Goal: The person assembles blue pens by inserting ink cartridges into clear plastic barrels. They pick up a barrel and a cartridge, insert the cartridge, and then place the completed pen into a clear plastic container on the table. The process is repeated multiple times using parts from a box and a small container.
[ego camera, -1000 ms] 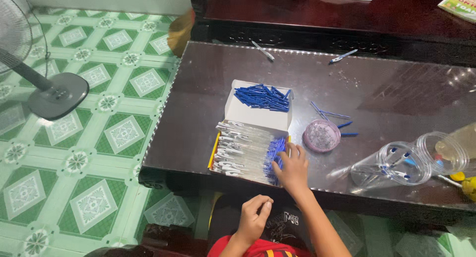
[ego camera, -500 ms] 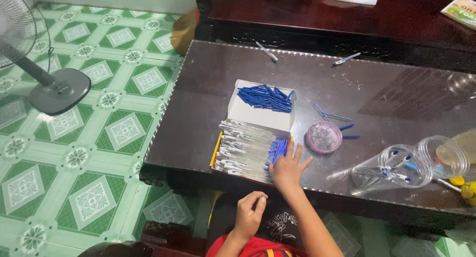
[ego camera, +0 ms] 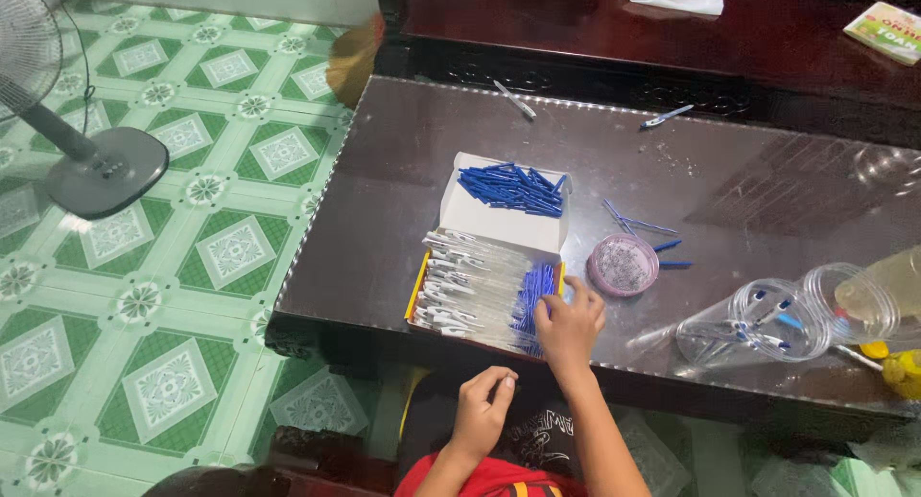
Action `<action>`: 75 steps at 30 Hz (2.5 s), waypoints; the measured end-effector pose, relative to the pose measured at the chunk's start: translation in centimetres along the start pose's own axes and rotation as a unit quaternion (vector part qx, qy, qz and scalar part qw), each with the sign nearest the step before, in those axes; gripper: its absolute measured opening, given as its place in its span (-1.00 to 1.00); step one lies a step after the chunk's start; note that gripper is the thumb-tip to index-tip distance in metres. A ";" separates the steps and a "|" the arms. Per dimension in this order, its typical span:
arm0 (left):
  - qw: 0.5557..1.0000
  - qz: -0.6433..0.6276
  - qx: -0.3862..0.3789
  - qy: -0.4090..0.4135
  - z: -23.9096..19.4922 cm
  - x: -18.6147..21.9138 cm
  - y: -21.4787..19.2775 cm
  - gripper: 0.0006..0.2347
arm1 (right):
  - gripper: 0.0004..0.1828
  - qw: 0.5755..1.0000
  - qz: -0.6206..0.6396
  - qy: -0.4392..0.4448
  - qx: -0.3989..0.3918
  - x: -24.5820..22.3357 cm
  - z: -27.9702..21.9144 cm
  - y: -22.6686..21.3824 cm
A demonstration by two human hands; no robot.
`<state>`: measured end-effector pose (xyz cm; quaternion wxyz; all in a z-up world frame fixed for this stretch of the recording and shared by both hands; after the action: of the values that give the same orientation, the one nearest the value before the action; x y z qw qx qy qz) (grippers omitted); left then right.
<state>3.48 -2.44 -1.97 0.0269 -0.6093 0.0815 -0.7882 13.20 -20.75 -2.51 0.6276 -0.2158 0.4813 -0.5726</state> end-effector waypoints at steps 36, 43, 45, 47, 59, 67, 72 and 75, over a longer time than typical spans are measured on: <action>0.993 0.024 -0.060 0.101 -0.5 1.9 0.7 -0.88 | -0.88 0.774 0.596 0.136 -0.164 0.5 -9.3 -5.9; 0.992 0.021 -0.068 0.099 -0.4 1.6 0.7 -0.86 | -0.88 0.748 0.623 0.177 -0.143 1.0 -9.9 -5.4; 0.989 0.030 -0.085 0.116 -0.4 2.1 0.8 -0.89 | -0.88 0.742 0.630 0.190 -0.131 1.4 -10.0 -5.1; 0.988 0.047 -0.085 0.116 -0.4 1.9 0.8 -0.89 | -0.86 0.751 0.617 0.188 -0.140 1.6 -10.0 -5.1; 0.981 0.114 -0.095 0.128 -0.9 1.2 0.9 -0.83 | -0.88 0.754 0.567 0.106 -0.315 1.0 -10.1 -2.2; 0.987 0.074 -0.114 0.081 -0.7 0.6 0.8 -0.85 | -0.86 0.717 0.464 0.032 -0.519 -0.6 -5.0 -3.0; 0.995 0.036 -0.068 0.069 -0.4 -0.2 0.0 -0.82 | -0.38 0.776 0.136 -0.174 -0.591 -1.9 3.8 -3.5; 0.997 0.022 -0.049 0.053 -0.3 -0.6 -1.1 -0.79 | -0.60 0.930 0.188 -0.250 -0.196 -1.3 15.3 1.1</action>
<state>3.36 -1.25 -2.42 0.0102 -0.5651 0.1347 -0.8139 26.93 -23.58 3.84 0.7690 -0.3759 0.4431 -0.2663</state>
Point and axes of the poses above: each hand's wrist, its own z-axis towards the middle knuckle, its own y-axis out of the palm, x = y × z, the point moved 6 cm from there along z, towards the middle knuckle, and after that the axes turned 1 degree about -x, right-handed, at the moved point
